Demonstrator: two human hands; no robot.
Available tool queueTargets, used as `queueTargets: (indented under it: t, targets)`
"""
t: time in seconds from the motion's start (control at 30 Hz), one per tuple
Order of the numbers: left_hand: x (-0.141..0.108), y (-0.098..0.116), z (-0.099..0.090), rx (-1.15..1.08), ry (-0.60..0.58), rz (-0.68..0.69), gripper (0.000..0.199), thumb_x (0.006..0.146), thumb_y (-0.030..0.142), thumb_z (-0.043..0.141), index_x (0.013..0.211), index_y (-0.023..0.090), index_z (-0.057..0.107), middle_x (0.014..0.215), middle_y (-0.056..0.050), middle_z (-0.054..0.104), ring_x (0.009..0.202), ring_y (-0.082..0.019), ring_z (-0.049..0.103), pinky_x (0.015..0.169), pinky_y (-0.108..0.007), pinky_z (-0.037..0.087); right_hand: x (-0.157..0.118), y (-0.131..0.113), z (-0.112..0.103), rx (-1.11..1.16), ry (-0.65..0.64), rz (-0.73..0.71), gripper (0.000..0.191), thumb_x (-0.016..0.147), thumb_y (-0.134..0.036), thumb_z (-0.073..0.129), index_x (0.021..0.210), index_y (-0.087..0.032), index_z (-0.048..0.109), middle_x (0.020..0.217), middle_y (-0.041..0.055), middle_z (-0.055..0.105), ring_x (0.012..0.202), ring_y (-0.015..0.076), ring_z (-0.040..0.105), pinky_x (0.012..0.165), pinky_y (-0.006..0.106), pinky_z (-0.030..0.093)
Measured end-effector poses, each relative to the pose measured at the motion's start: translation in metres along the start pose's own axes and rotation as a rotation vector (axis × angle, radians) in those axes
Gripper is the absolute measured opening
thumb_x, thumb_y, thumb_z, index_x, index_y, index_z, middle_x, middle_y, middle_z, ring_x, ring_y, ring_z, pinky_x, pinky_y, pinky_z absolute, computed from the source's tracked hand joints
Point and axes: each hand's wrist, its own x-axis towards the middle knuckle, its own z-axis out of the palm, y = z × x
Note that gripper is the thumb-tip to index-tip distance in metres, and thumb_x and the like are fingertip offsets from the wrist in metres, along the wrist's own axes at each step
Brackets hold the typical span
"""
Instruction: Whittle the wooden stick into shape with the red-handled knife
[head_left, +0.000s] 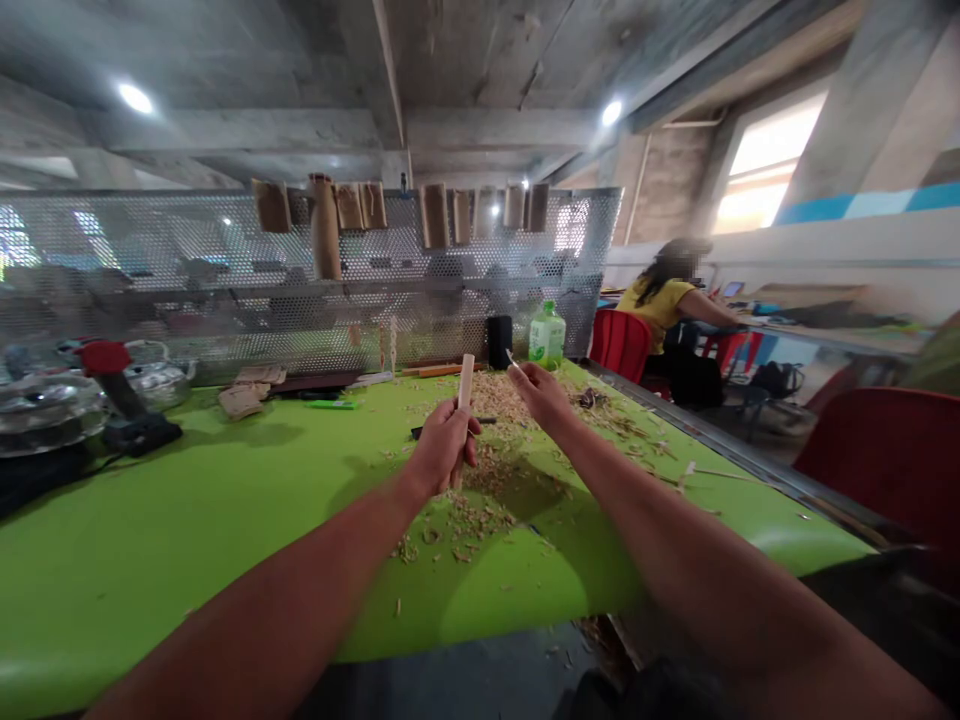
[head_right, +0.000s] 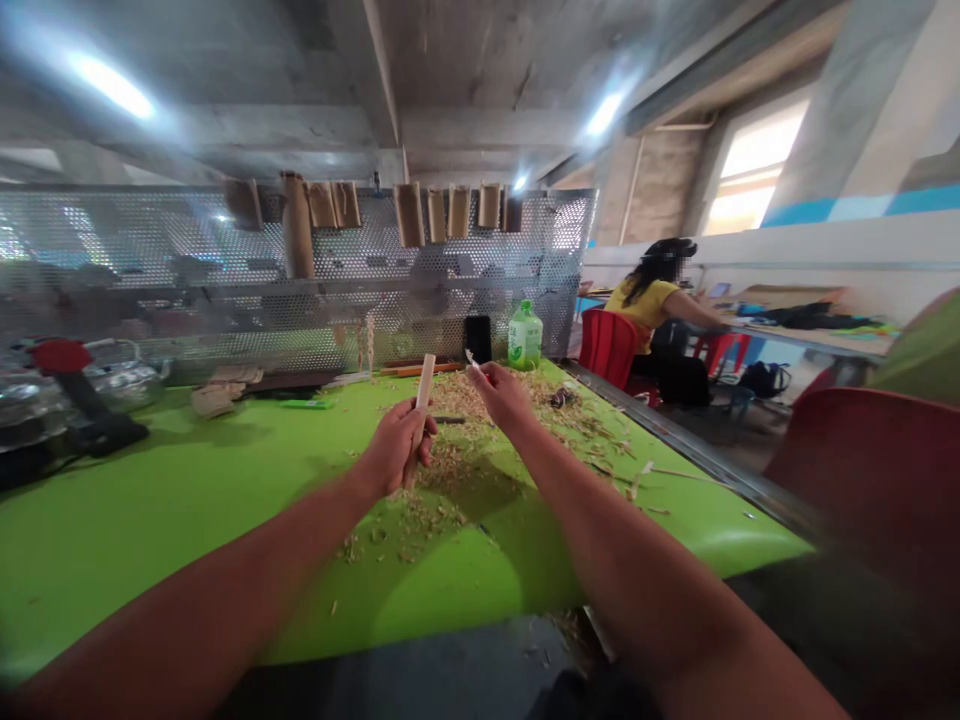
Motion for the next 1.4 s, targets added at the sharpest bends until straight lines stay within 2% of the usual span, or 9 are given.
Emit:
queueTargets:
  t: [0.1, 0.23, 0.43, 0.6, 0.7, 0.9, 1.17, 1.27, 1.4]
  targets:
    - [0.001, 0.0, 0.0, 0.029, -0.005, 0.01, 0.017, 0.087, 0.035, 0.059, 0.091, 0.019, 0.051, 0.067, 0.005, 0.054, 0.037, -0.005, 0.044, 0.033, -0.019, 0.039, -0.007, -0.012, 0.002, 0.09, -0.062, -0.082, 0.055, 0.092, -0.067, 0.034, 0.076, -0.02, 0.055, 0.066, -0.0013, 0.052, 0.064, 0.0141, 0.047, 0.058, 0.025, 0.032]
    - [0.004, 0.0, -0.003, -0.036, 0.001, 0.028, 0.022, 0.088, 0.04, 0.06, 0.089, 0.019, 0.052, 0.062, 0.006, 0.052, 0.038, -0.007, 0.045, 0.035, -0.019, 0.04, -0.015, -0.024, 0.007, 0.058, -0.135, -0.187, 0.048, 0.091, -0.062, 0.039, 0.074, -0.02, 0.054, 0.067, -0.0019, 0.051, 0.066, 0.0137, 0.046, 0.061, 0.024, 0.032]
    - [0.006, 0.011, -0.009, -0.116, 0.09, 0.044, 0.025, 0.086, 0.04, 0.065, 0.089, 0.019, 0.051, 0.072, 0.006, 0.053, 0.036, -0.001, 0.035, 0.031, -0.016, 0.027, -0.02, -0.03, 0.005, -0.297, -0.099, -0.159, 0.045, 0.087, -0.063, 0.055, 0.092, -0.021, 0.069, 0.079, 0.0019, 0.065, 0.07, 0.0158, 0.053, 0.061, 0.025, 0.028]
    - [0.01, 0.012, -0.012, 0.0, 0.197, 0.112, 0.042, 0.079, 0.032, 0.076, 0.111, 0.02, 0.051, 0.075, 0.007, 0.054, 0.036, -0.001, 0.035, 0.031, -0.017, 0.028, -0.023, -0.035, 0.004, -0.417, -0.101, -0.304, 0.041, 0.09, -0.059, 0.057, 0.105, -0.023, 0.072, 0.095, 0.0049, 0.072, 0.082, 0.0184, 0.059, 0.068, 0.026, 0.032]
    - [0.012, 0.011, -0.014, 0.06, 0.23, 0.156, 0.045, 0.077, 0.026, 0.076, 0.114, 0.02, 0.051, 0.08, 0.006, 0.055, 0.038, -0.002, 0.038, 0.03, -0.018, 0.029, -0.026, -0.041, 0.004, -0.471, -0.138, -0.37, 0.037, 0.091, -0.055, 0.058, 0.109, -0.025, 0.072, 0.101, 0.0056, 0.072, 0.087, 0.0192, 0.061, 0.072, 0.027, 0.034]
    - [0.013, 0.014, -0.015, 0.168, 0.343, 0.172, 0.037, 0.079, 0.016, 0.069, 0.113, 0.018, 0.054, 0.075, 0.008, 0.052, 0.037, -0.002, 0.039, 0.032, -0.018, 0.032, -0.029, -0.05, 0.006, -0.546, -0.17, -0.409, 0.032, 0.092, -0.052, 0.059, 0.1, -0.024, 0.074, 0.094, 0.0055, 0.073, 0.084, 0.0192, 0.062, 0.069, 0.028, 0.033]
    - [0.023, 0.018, -0.028, 0.097, 0.43, 0.209, 0.028, 0.084, 0.024, 0.065, 0.11, 0.019, 0.054, 0.062, 0.011, 0.045, 0.034, -0.004, 0.036, 0.033, -0.018, 0.032, -0.028, -0.046, 0.007, -0.497, -0.222, -0.442, 0.03, 0.092, -0.05, 0.06, 0.104, -0.026, 0.074, 0.097, 0.0047, 0.074, 0.087, 0.0187, 0.062, 0.069, 0.027, 0.033]
    - [0.025, 0.019, -0.031, 0.028, 0.4, 0.173, 0.017, 0.088, 0.03, 0.062, 0.099, 0.02, 0.053, 0.065, 0.009, 0.048, 0.034, -0.003, 0.036, 0.033, -0.017, 0.029, -0.027, -0.044, 0.006, -0.478, -0.236, -0.418, 0.028, 0.091, -0.048, 0.06, 0.1, -0.024, 0.073, 0.092, 0.0036, 0.074, 0.081, 0.0172, 0.061, 0.066, 0.026, 0.031]
    - [0.021, 0.02, -0.029, 0.046, 0.261, 0.077, 0.023, 0.088, 0.039, 0.063, 0.087, 0.018, 0.052, 0.066, 0.007, 0.052, 0.035, -0.002, 0.036, 0.034, -0.018, 0.03, -0.026, -0.043, 0.005, -0.477, -0.26, -0.418, 0.028, 0.09, -0.045, 0.061, 0.101, -0.023, 0.073, 0.091, 0.0043, 0.073, 0.079, 0.0168, 0.061, 0.066, 0.026, 0.03]
